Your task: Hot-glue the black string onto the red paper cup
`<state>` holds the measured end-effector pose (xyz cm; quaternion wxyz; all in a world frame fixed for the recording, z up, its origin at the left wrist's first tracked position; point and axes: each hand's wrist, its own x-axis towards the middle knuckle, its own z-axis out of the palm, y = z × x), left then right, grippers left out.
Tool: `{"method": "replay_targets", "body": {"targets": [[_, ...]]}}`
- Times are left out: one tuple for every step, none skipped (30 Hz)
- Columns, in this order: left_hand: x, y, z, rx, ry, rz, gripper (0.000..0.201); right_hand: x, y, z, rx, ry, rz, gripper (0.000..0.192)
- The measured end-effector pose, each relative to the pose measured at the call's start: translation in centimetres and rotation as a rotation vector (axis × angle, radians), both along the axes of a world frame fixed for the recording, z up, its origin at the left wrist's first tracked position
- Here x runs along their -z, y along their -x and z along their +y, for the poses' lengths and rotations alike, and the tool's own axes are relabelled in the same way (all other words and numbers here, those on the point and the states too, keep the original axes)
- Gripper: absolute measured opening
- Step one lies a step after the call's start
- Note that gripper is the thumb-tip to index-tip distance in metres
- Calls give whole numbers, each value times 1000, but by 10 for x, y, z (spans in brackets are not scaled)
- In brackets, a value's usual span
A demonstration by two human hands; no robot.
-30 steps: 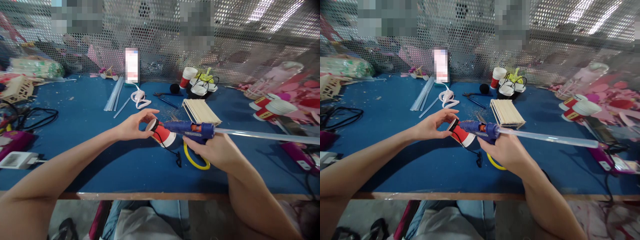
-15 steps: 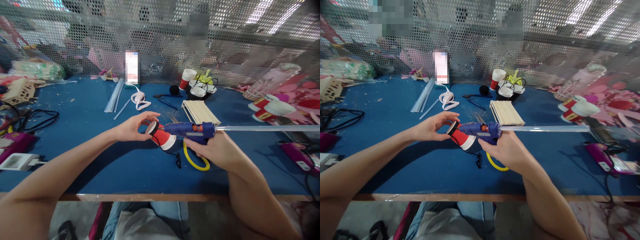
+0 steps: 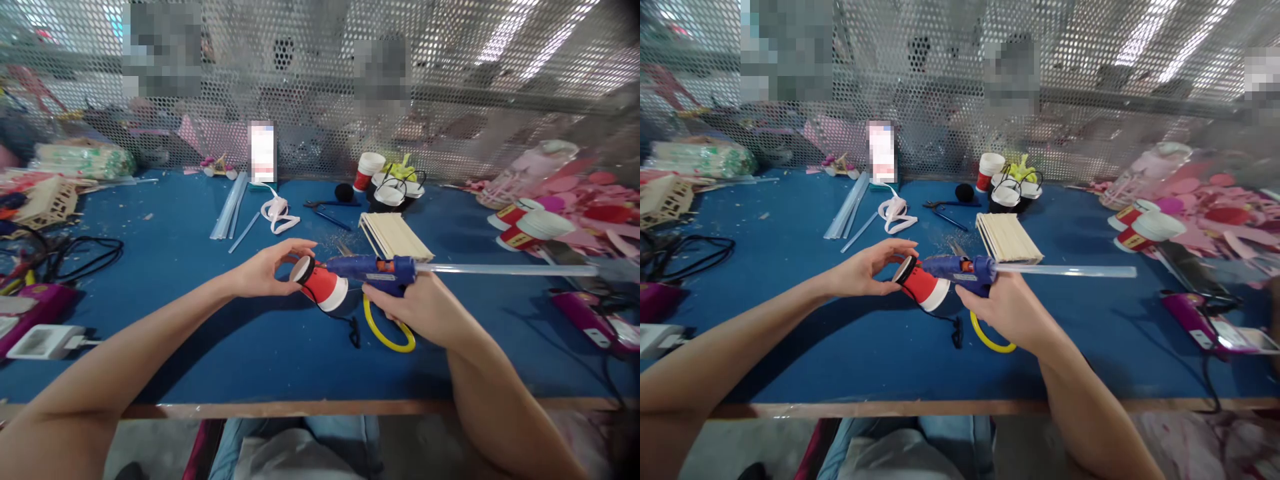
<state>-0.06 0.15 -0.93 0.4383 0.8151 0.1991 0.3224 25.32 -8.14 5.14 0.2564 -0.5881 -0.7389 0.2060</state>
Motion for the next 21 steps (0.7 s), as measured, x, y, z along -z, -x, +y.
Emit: {"method": "replay_targets", "body": {"targets": [[0,0,0,5,6,0,70,0,0,0,5,-3,2,30],[1,0,0,0,12,-2,69,1,1,1,10,-4,4,30],[1,0,0,0,17,5,70,2,1,1,9,-4,9,28],[1,1,0,0,24,12,70,3,1,1,3,-4,17,25],[1,1,1,-1,33,18,70,4,1,1,-6,-3,27,21],[1,1,1,0,44,23,69,5,1,1,-17,-2,38,18],[1,1,1,-2,57,24,69,5,0,2,-23,-4,48,16],[1,1,1,-4,68,21,69,5,0,3,-29,-4,54,14],[2,1,1,-6,78,16,69,4,0,4,-39,0,53,14],[2,1,2,-8,86,11,69,3,-1,5,-48,5,44,14],[2,1,2,-7,89,9,69,2,-1,6,-57,7,31,14],[2,1,2,-7,93,9,69,2,-1,7,-62,7,17,14],[2,1,2,-7,98,12,69,1,0,7,-64,6,3,14],[2,1,2,-10,107,19,69,2,1,6,-59,3,-7,14],[1,1,2,-19,119,28,69,3,2,5,-48,-3,-12,15],[1,1,2,-32,133,36,68,4,3,3,-35,-9,-14,16],[1,1,1,-46,146,41,68,7,3,2,-27,-11,-16,16],[1,1,1,-61,158,41,67,9,4,0,-21,-10,-17,16],[2,1,1,-74,167,36,68,12,4,-1,-16,-12,-16,16],[2,1,1,-81,177,28,68,14,5,-2,-15,-14,-13,14],[3,1,1,-85,184,20,68,16,4,-3,-20,-16,-7,12]]}}
